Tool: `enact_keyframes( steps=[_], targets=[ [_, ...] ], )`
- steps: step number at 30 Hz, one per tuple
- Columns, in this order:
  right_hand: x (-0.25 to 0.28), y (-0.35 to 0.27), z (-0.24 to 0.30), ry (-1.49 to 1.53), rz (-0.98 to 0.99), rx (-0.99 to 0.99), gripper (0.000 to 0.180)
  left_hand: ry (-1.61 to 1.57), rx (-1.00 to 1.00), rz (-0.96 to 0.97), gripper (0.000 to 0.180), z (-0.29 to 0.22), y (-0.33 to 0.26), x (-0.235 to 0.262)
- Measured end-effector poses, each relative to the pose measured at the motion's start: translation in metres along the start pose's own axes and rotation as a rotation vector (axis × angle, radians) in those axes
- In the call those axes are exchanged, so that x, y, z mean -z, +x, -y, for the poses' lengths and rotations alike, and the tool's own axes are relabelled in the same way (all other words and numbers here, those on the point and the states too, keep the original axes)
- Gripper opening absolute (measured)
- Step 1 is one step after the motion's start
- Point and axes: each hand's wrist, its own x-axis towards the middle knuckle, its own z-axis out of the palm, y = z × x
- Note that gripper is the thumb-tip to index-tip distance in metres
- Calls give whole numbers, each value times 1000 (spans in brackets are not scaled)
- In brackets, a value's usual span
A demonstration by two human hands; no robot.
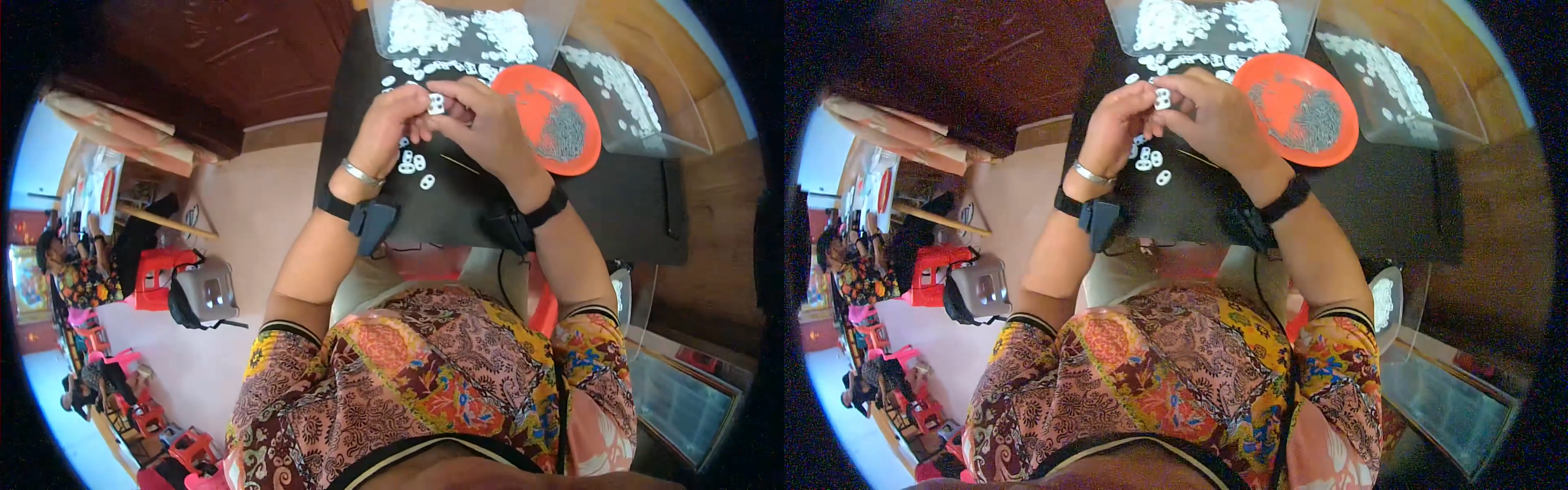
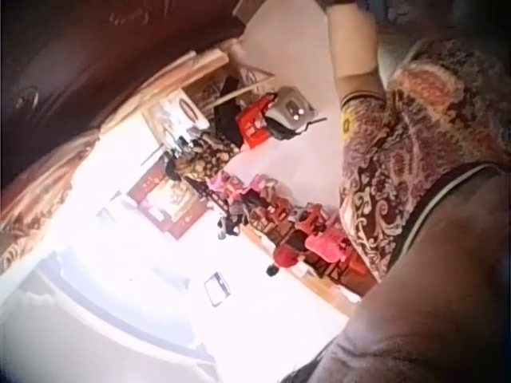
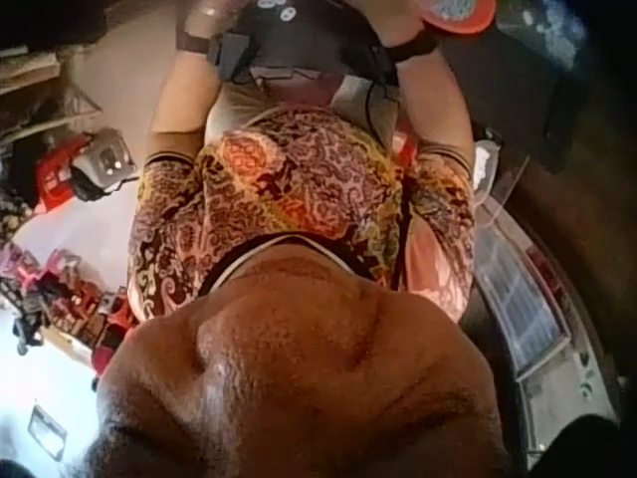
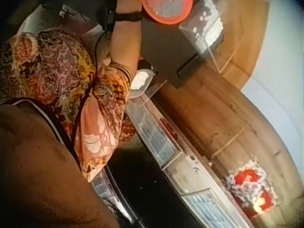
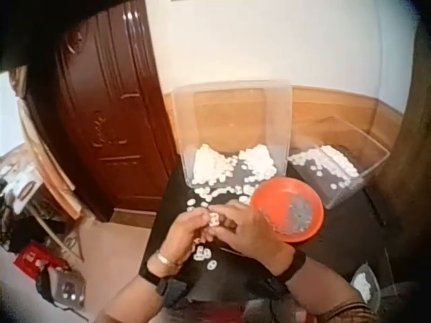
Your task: Manual assembly of small white plastic components by inserting metal pins or smaller parts into them.
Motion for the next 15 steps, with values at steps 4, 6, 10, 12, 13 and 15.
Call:
enact_keyframes(
  steps=[4, 6, 10, 12, 13, 15],
  targets=[
    [0, -2, -5, -51, -27, 32, 33, 63, 16, -7, 19, -5, -4, -3],
    [1, -3, -6, -54, -24, 31, 33, 67, 18, -11, 19, -5, -6, -5],
    [2, -2, -8, -11, -11, 67, 32, 82, -4, -18, 19, -6, -6, -5],
    [4, -1, -9, 2, -9, 75, 31, 71, 0, -5, 20, -8, -5, -7],
    [4, -1, -11, 0, -11, 70, 31, 60, -3, 4, 20, -7, -4, -8],
    [3, 0, -14, 29, -18, 101, 33, 76, -2, 29, 20, -8, -4, -6]
  ],
)
